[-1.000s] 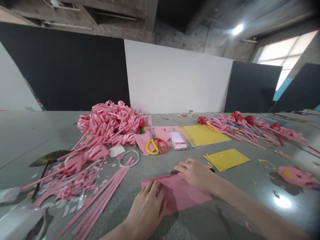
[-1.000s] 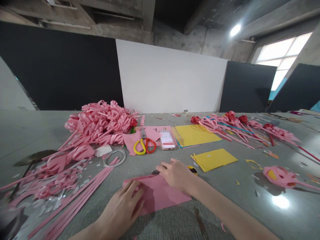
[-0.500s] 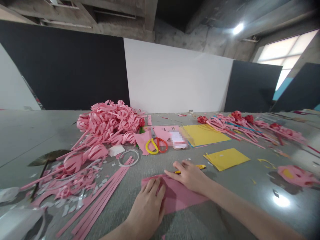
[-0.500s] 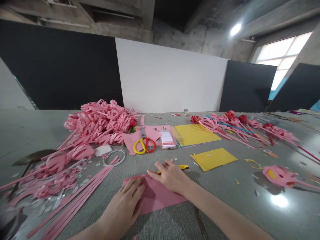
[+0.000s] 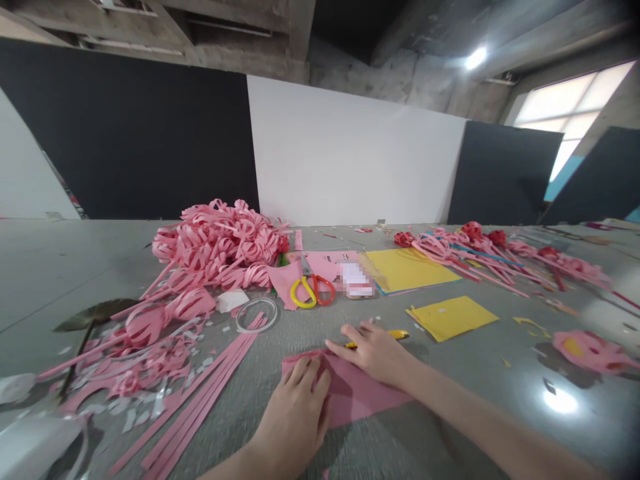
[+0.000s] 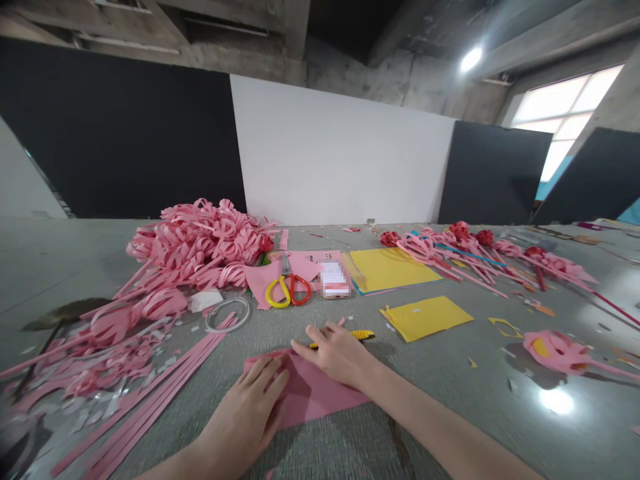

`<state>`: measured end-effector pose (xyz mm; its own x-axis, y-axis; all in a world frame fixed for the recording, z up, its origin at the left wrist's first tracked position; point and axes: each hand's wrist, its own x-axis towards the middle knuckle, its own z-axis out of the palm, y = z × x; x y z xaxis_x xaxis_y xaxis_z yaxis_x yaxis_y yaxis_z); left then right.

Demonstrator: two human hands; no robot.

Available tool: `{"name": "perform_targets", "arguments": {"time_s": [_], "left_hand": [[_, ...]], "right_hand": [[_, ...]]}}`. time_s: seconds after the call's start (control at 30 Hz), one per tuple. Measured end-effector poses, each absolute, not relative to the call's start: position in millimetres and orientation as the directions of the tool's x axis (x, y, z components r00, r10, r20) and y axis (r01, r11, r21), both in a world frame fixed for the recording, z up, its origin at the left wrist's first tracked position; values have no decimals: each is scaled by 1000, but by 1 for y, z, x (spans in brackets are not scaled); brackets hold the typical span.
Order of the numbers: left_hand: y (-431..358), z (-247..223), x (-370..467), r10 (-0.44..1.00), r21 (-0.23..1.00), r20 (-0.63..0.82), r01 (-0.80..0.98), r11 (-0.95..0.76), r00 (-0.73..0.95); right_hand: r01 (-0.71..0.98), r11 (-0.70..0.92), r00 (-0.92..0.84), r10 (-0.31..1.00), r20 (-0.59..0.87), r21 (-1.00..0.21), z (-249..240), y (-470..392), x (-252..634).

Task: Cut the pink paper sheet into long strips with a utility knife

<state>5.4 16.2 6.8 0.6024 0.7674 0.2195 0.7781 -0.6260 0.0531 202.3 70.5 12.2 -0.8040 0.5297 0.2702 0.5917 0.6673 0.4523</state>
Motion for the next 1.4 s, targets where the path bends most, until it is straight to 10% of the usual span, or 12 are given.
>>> {"name": "perform_targets", "arguments": {"time_s": [1.07, 1.4], "left_hand": [[16, 7, 4, 775, 76, 190, 778, -624, 602], [17, 5, 3, 769, 84, 224, 774, -628, 599]], "right_hand": [[652, 646, -756, 590, 283, 397, 9, 76, 209], [684, 618, -719, 479, 504, 388, -2, 70, 208]]}}
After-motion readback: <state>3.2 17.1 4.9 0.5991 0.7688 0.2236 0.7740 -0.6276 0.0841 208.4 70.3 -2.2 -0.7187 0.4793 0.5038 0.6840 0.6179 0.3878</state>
